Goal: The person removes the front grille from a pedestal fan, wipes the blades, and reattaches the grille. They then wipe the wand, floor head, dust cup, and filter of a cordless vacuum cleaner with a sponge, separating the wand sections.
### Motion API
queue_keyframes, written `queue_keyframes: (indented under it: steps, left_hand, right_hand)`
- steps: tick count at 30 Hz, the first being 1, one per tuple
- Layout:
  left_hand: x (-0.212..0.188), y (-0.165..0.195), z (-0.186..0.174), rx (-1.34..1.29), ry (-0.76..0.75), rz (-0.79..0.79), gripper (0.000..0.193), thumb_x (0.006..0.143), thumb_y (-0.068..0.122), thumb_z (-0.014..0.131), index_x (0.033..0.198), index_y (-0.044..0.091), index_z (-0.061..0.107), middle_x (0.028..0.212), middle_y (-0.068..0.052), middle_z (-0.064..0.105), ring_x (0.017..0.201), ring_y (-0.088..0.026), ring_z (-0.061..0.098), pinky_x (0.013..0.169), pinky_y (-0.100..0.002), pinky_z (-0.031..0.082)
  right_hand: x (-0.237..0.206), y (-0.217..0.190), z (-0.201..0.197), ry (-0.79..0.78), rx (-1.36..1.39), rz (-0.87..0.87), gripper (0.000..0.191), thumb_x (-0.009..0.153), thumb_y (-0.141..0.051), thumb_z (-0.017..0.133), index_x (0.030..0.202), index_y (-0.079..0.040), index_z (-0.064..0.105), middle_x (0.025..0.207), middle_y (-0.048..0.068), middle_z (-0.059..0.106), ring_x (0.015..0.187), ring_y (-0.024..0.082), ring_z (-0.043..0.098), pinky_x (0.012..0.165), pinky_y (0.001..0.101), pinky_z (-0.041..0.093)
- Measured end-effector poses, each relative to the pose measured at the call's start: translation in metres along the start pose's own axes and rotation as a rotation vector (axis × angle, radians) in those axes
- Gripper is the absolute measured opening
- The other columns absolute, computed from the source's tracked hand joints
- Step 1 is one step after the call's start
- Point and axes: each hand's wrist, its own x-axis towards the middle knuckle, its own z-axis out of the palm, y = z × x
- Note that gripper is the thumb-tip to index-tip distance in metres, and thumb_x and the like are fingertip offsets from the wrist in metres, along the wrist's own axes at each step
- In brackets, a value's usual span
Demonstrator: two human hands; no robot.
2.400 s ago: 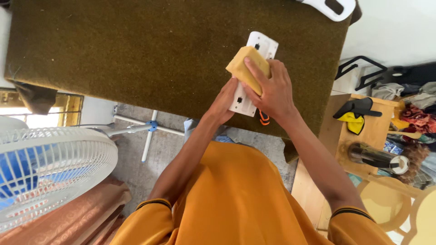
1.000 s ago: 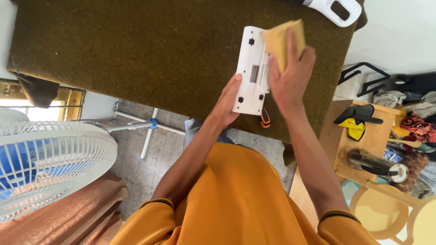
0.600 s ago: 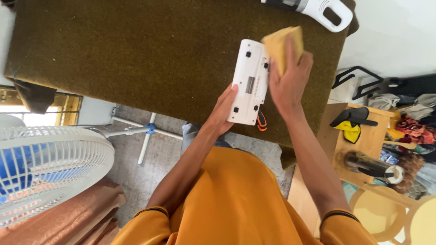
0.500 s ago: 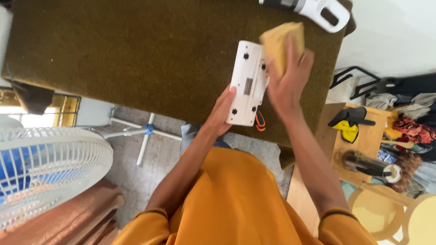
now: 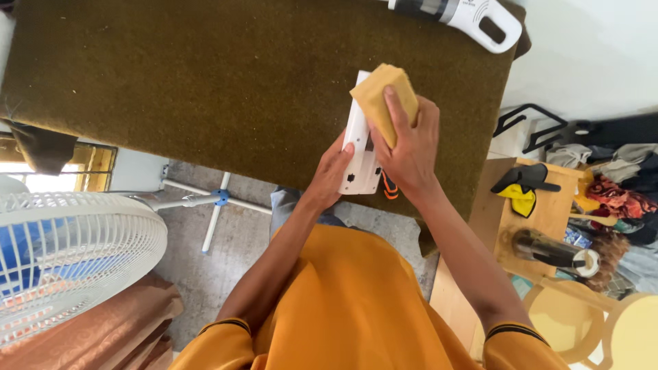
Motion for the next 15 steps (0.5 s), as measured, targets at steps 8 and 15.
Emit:
queue_keyframes:
  steps: [8,15]
  left_hand:
    - [0.002,0.002,-0.004,-0.088,0.087,-0.001,0.058,0.112,0.033,0.042,0.162,0.005,0.030,0.145,-0.014,0.057,0.121,-0.026,0.065,0.101,-0.042,0.056]
    - [0.017,0.018,-0.017,-0.121,0.195,0.133,0.059,0.112,0.036,0.039,0.162,0.007,0.028,0.146,-0.013,0.055,0.128,-0.025,0.061,0.107,-0.042,0.055]
  right_hand:
    - [-0.004,0.017,0.007,-0.012,0.093,0.256,0.064,0.101,-0.023,0.074,0.157,-0.010,0.047,0.127,0.021,0.052,0.118,0.037,0.055,0.102,0.0495,0.048]
    - [-0.045,-0.057,-0.029,-0.517,0.115,0.280,0.061,0.088,-0.024,0.076,0.147,-0.023,0.060,0.108,0.016,0.054,0.103,0.034,0.055,0.091,0.0473,0.049]
